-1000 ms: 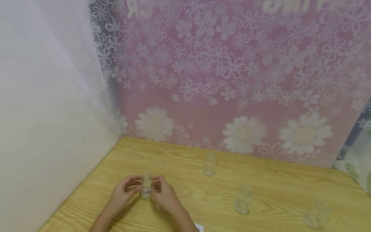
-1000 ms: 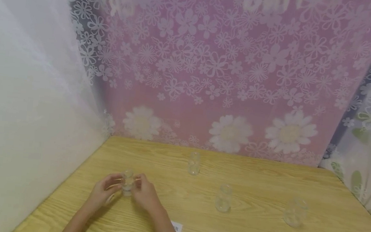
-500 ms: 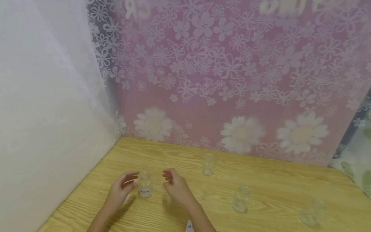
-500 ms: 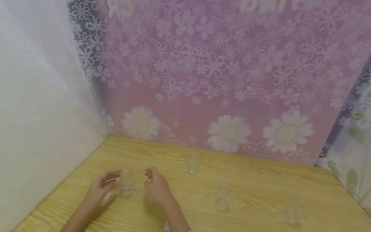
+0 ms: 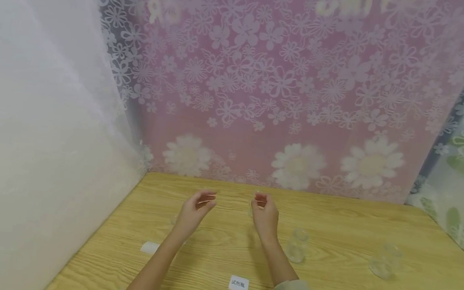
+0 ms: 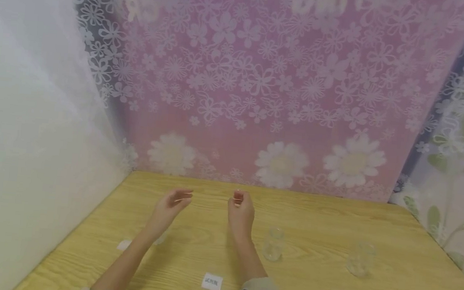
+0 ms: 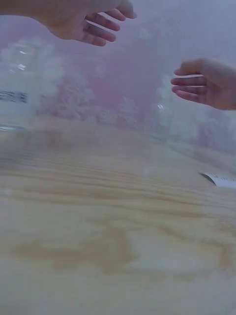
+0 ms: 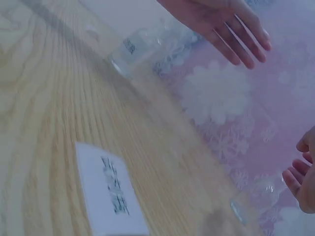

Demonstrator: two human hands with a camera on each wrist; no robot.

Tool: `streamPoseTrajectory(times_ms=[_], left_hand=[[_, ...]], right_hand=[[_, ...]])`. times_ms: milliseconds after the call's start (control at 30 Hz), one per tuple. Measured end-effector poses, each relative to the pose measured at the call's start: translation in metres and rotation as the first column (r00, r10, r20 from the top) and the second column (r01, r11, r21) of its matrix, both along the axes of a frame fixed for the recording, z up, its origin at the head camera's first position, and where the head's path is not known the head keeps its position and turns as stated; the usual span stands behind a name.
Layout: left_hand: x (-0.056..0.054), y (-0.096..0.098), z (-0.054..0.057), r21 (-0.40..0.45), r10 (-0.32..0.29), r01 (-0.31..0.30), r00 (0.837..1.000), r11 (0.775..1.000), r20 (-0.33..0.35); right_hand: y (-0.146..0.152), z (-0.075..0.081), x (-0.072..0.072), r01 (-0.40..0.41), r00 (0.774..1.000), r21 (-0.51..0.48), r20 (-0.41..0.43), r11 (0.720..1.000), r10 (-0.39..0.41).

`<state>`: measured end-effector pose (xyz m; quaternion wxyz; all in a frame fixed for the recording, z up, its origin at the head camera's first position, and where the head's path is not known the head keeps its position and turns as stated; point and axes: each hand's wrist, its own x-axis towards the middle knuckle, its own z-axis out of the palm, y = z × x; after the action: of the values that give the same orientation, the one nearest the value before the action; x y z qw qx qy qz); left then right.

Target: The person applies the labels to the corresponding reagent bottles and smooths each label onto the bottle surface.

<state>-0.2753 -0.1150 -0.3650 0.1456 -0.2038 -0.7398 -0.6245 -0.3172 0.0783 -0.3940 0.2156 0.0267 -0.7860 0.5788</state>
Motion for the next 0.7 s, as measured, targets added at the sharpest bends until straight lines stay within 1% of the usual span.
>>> streamPoseTrajectory(times_ms=[33, 67, 100, 167, 233, 300, 367, 433, 567, 700], left_hand=[[-0.003, 0.008, 0.001, -0.005, 0.002, -0.001, 0.999, 1.000, 0.038], [-0.007, 0.015, -0.001, -0.014, -0.003, 0.004, 0.998, 1.000, 0.066], [-0.011, 0.022, -0.003, -0.014, -0.008, 0.009, 0.995, 1.000, 0.098], [-0.021, 0.034, -0.011, -0.021, -0.021, 0.024, 0.990, 1.000, 0.140], [-0.032, 0.045, -0.024, -0.021, -0.035, 0.039, 0.984, 0.999, 0.177], [-0.045, 0.053, -0.038, -0.013, -0.047, 0.051, 0.977, 0.999, 0.209], [-0.058, 0.061, -0.051, -0.025, -0.048, 0.054, 0.975, 0.998, 0.218], [-0.069, 0.068, -0.061, -0.047, -0.046, 0.058, 0.975, 0.997, 0.216], [-0.084, 0.078, -0.069, -0.093, -0.046, 0.068, 0.975, 0.993, 0.218], [-0.093, 0.087, -0.074, -0.081, -0.060, 0.084, 0.965, 0.993, 0.255]], right_hand=[[0.003, -0.002, -0.002, 0.017, 1.000, -0.010, 0.013, 1.000, -0.017], [0.006, -0.004, -0.004, 0.030, 0.999, -0.022, 0.033, 0.999, -0.030], [0.009, -0.007, -0.006, 0.043, 0.998, -0.029, 0.050, 0.999, -0.042], [0.013, -0.012, -0.008, 0.052, 0.995, -0.036, 0.082, 0.998, -0.049], [0.017, -0.018, -0.010, 0.061, 0.992, -0.029, 0.108, 0.998, -0.058], [0.018, -0.023, -0.012, 0.052, 0.989, -0.033, 0.139, 0.998, -0.047], [0.019, -0.027, -0.013, 0.037, 0.986, -0.041, 0.163, 0.998, -0.030], [0.020, -0.028, -0.015, 0.013, 0.984, -0.050, 0.180, 0.999, -0.004], [0.022, -0.029, -0.020, -0.015, 0.978, -0.061, 0.208, 0.998, 0.028], [0.026, -0.032, -0.024, -0.024, 0.980, -0.038, 0.195, 0.999, 0.031]])
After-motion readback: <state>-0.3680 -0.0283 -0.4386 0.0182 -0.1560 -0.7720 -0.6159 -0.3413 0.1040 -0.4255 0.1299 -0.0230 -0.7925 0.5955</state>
